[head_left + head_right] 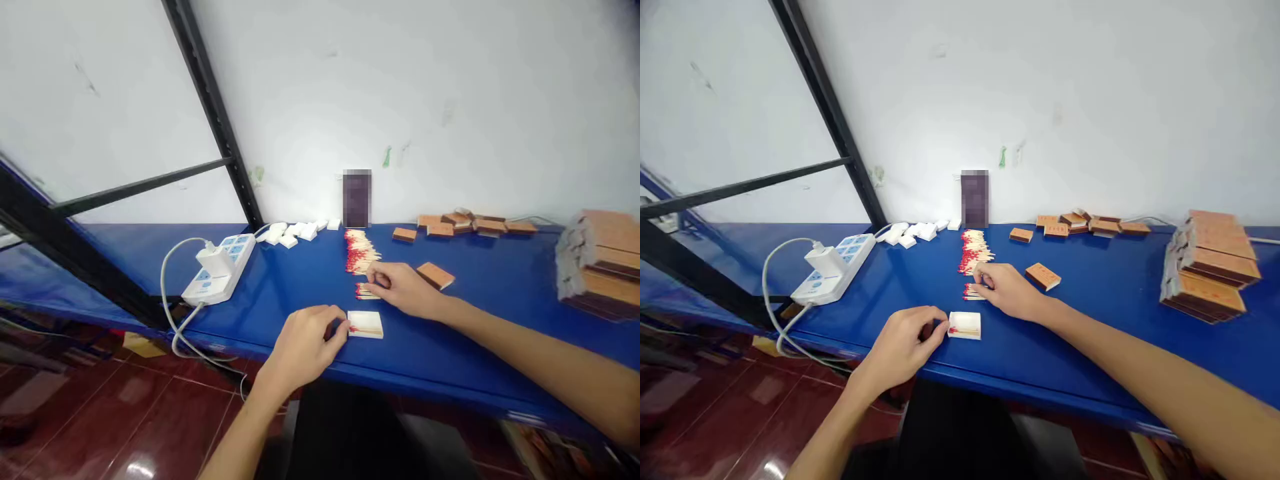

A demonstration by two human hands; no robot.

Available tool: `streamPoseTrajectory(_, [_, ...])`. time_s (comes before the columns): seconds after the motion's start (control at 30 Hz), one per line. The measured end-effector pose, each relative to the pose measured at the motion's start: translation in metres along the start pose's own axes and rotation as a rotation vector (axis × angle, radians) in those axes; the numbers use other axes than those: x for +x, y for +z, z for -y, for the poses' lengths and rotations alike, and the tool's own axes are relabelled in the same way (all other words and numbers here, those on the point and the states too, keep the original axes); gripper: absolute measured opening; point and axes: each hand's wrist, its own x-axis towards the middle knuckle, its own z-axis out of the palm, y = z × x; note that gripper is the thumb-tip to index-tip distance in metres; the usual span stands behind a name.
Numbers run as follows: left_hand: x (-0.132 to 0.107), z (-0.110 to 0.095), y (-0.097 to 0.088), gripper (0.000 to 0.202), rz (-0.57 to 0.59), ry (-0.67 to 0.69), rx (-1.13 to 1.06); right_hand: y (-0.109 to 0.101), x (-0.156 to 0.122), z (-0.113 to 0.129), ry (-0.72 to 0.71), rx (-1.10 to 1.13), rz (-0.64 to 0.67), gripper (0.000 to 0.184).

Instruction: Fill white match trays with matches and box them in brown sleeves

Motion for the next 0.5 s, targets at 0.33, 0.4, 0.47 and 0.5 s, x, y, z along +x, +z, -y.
streamPoseTrajectory(0.33, [0.005, 0.002, 0.0, 0.015, -0.027, 0.013, -0.024, -0.005, 0.0, 0.006, 0.053, 0.021, -0.038, 0.024])
streamPoseTrajectory(0.4, [0.002, -0.003, -0.007, 0.018, -0.062, 0.019, -0.107, -0.004, -0.001, 0.005, 0.053, 0.01, -0.03, 0.023])
streamPoseTrajectory(0.47, [-0.011, -0.012, -0.017, 0.023, -0.082, 0.052, -0.231, -0.004, -0.001, 0.003, 0.064, 0.004, -0.028, 0.022])
streamPoseTrajectory(0.5, [-0.02, -0.018, -0.023, 0.027, -0.047, 0.1, -0.29, -0.004, -0.001, 0.002, 0.075, 0.01, -0.03, 0.022])
